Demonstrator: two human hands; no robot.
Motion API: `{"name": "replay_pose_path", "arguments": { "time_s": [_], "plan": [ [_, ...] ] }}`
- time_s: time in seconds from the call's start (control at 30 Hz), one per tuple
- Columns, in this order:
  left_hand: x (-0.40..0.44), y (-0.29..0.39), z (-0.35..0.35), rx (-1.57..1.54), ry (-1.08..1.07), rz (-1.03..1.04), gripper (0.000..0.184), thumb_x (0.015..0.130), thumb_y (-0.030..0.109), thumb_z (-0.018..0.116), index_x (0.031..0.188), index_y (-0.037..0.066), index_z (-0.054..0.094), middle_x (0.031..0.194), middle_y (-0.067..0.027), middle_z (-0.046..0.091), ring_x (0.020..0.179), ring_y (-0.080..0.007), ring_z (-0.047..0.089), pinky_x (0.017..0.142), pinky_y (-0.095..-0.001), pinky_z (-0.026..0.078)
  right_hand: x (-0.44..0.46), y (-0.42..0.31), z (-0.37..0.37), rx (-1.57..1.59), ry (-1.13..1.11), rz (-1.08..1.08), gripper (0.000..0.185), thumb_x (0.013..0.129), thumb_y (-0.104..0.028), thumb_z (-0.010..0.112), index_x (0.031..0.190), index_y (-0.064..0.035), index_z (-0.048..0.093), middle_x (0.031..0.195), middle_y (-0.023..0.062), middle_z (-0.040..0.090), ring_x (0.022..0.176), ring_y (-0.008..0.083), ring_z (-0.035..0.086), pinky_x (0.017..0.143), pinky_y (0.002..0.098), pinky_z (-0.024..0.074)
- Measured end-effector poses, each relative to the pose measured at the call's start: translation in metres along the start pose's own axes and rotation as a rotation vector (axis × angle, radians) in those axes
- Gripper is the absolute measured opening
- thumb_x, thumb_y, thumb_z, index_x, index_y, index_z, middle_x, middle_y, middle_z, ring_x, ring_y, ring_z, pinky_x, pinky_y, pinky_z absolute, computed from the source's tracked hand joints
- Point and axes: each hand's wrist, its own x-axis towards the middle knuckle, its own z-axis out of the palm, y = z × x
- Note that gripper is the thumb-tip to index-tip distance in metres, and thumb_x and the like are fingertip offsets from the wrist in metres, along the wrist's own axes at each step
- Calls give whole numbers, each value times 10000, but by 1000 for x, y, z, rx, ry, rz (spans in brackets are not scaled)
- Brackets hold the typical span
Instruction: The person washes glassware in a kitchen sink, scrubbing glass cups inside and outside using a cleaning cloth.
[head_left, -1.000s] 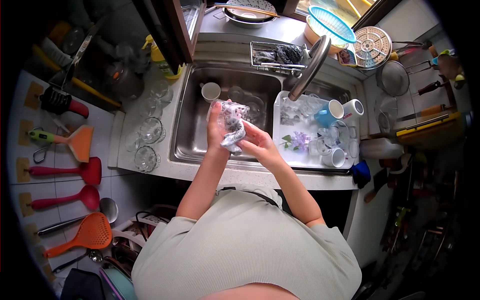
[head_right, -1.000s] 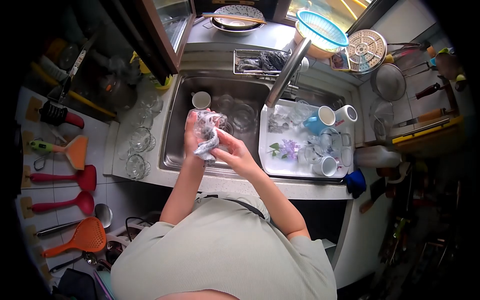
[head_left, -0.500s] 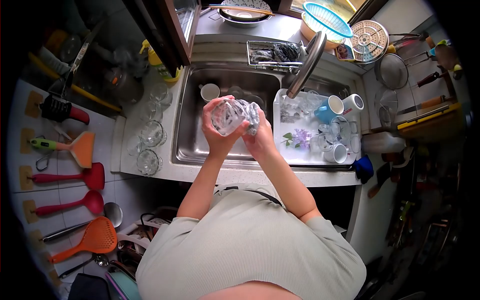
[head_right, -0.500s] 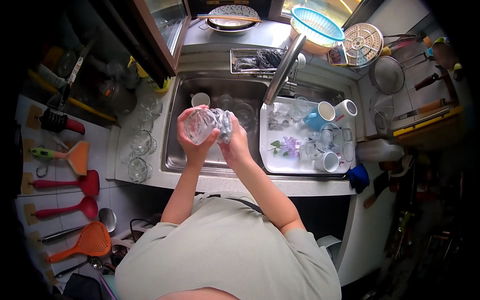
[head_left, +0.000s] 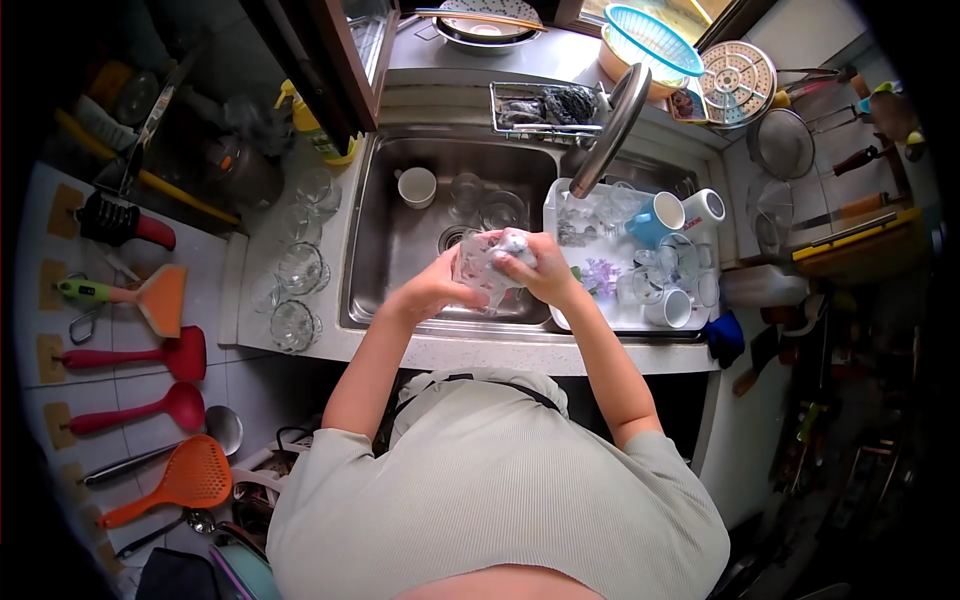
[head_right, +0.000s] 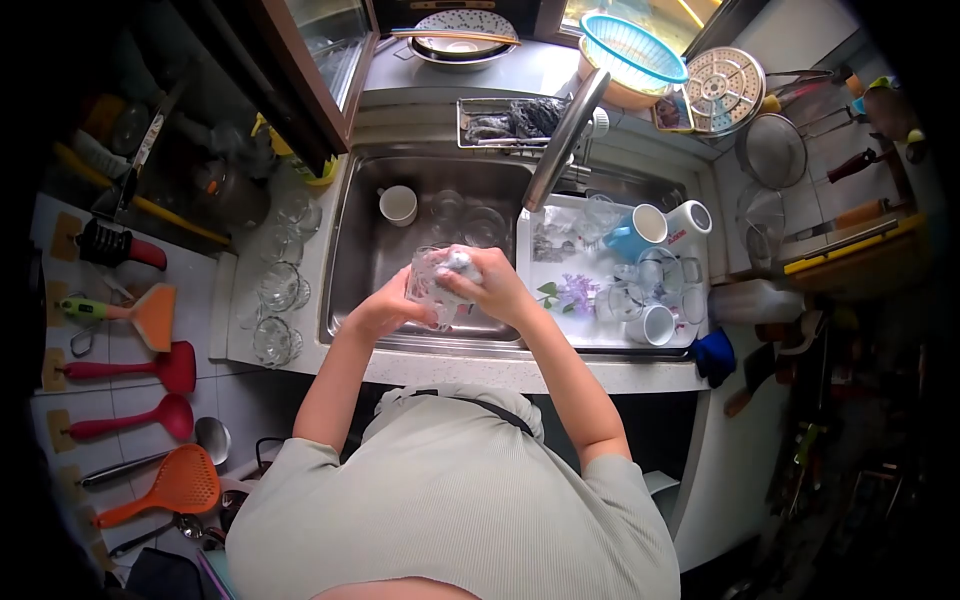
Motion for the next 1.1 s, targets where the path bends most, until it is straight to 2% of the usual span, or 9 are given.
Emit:
{"name": "replay_pose_path", "arguments": {
  "time_s": [0.1,0.23,0.37,0.47,0.5,0.63,0.77,0.9,1.1],
  "plan": [
    [11,-14,-4,26,44,90,705,539,67,728,1163,66,401,992,-95,569,868,-238,601,774,-327,476,8,-3,2,-170,-26,2,185,800,-193,571,920,-55,601,789,126,624,681,278,601,613,315,472],
    [32,-22,17,922,767,457,705,552,167,755,1147,101,383,951,-145,596,875,-324,584,733,-358,467,26,0,30,-800,160,40,221,776,-277,570,768,-56,554,748,109,601,675,301,576,592,379,458],
    [29,-17,9,891,736,557,652,570,155,739,1131,96,413,935,-128,600,854,-286,600,721,-339,478,33,-2,34,-710,147,5,228,798,-287,563,811,-60,582,750,118,602,642,287,573,579,334,452],
    [14,-20,-10,72,220,113,641,565,145,734,1125,99,427,917,-93,596,830,-233,604,718,-321,483,33,-5,-2,-201,-180,185,281,817,-312,557,913,-54,616,765,143,607,643,293,567,585,316,447],
    [12,-14,0,-15,230,60,643,553,136,733,1117,108,426,906,-60,586,817,-193,596,709,-309,485,33,-7,-4,-228,-183,193,261,815,-295,558,897,-53,612,761,146,604,649,299,568,587,328,450],
    [28,-13,26,852,819,423,618,539,112,752,1072,84,440,926,-110,602,868,-260,600,728,-329,479,33,-6,13,-691,8,-50,209,817,-275,533,815,-71,576,697,128,599,667,307,585,586,368,462],
    [26,-1,24,901,735,396,612,557,138,733,1093,97,440,938,-111,605,857,-275,595,726,-337,471,28,-5,21,-670,181,-104,202,824,-257,533,798,-58,546,684,139,586,626,294,581,563,346,455],
    [12,-4,10,-133,172,9,549,522,-19,679,1034,67,500,910,-26,558,868,-148,545,766,-292,445,23,-12,-12,-214,-156,193,209,858,-241,518,851,-33,502,688,148,565,597,256,543,577,316,429],
    [22,-24,18,184,412,181,621,503,8,711,1068,70,462,944,-59,549,867,-179,560,704,-327,502,8,-8,-10,-174,19,178,227,863,-258,476,931,-43,458,734,121,528,690,235,520,661,313,410]
  ]
}}
